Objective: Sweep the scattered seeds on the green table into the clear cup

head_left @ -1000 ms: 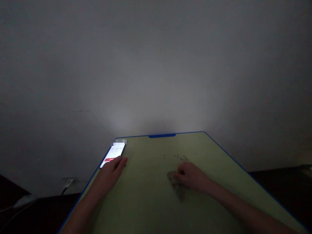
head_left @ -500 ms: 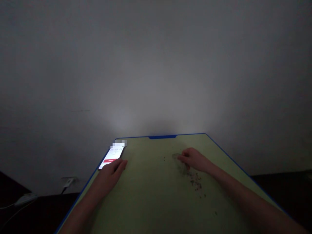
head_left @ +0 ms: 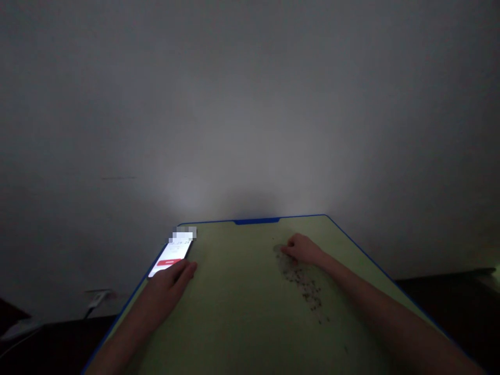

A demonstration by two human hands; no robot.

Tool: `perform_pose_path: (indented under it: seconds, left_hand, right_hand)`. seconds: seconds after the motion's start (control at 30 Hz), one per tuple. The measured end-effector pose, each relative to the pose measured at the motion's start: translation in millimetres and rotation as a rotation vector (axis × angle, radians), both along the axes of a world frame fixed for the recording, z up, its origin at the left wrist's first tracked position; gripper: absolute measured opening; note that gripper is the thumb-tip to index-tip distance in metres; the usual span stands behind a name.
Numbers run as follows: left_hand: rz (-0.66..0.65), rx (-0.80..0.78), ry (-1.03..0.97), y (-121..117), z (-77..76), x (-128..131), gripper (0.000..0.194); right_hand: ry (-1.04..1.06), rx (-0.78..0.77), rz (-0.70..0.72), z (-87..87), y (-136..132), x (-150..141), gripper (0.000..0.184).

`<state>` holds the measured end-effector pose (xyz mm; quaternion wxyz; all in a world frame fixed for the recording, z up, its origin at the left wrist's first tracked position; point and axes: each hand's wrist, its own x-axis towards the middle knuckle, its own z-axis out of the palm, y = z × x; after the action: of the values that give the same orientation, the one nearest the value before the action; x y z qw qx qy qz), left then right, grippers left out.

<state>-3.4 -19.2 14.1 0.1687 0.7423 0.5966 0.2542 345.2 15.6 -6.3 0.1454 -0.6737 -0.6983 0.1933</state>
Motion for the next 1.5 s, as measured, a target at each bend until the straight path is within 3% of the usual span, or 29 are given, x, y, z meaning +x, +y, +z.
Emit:
perform_pose_path:
  seconds: [0.17, 0.3, 0.43, 0.53, 0.73, 0.8, 0.87, 1.03, 1.27, 1.5]
  left_hand:
    - [0.009, -0.033, -0.016, -1, 1.9, 2, 0.045]
    - [0.006, -0.044, -0.017, 1, -1.3, -1, 0.046]
    - [0.012, -0.042, -0.011, 3, -5.5, -6, 0.047]
    - [0.011, -0.036, 0.003, 5, -8.3, -10, 0.047]
    - [0.032, -0.047, 0.031, 4, -2.5, -7, 0.049]
    - [0.022, -0.059, 0.040, 2, 0.9, -4, 0.049]
    - [0.017, -0.060, 0.048, 1, 2.9, -2, 0.049]
    - [0.006, -0.052, 0.069, -1, 4.1, 2, 0.049]
    - [-0.006, -0.054, 0.083, 0, 3.5, 2, 0.049]
    - [0.003, -0.061, 0.077, 0, 5.8, 2, 0.047]
  right_hand:
    - [0.011, -0.040, -0.012, 10.0, 4, 28, 0.045]
    - [0.050, -0.092, -0.014, 14.8, 32, 17, 0.027]
    - [0.079, -0.135, -0.004, 10.9, 58, 0, 0.032]
    - [0.084, -0.159, -0.005, 5.0, 61, 3, 0.032]
    - [0.087, -0.180, -0.019, 0.4, 35, 50, 0.028]
    - [0.102, -0.172, -0.013, 0.1, 25, 59, 0.039]
    - [0.133, -0.169, 0.012, -1.7, 15, 60, 0.047]
    - [0.187, -0.187, 0.088, -9.1, -6, 53, 0.045]
    - [0.207, -0.171, 0.074, -3.8, -32, 75, 0.052]
    - [0.231, -0.164, 0.096, -14.5, -49, 62, 0.045]
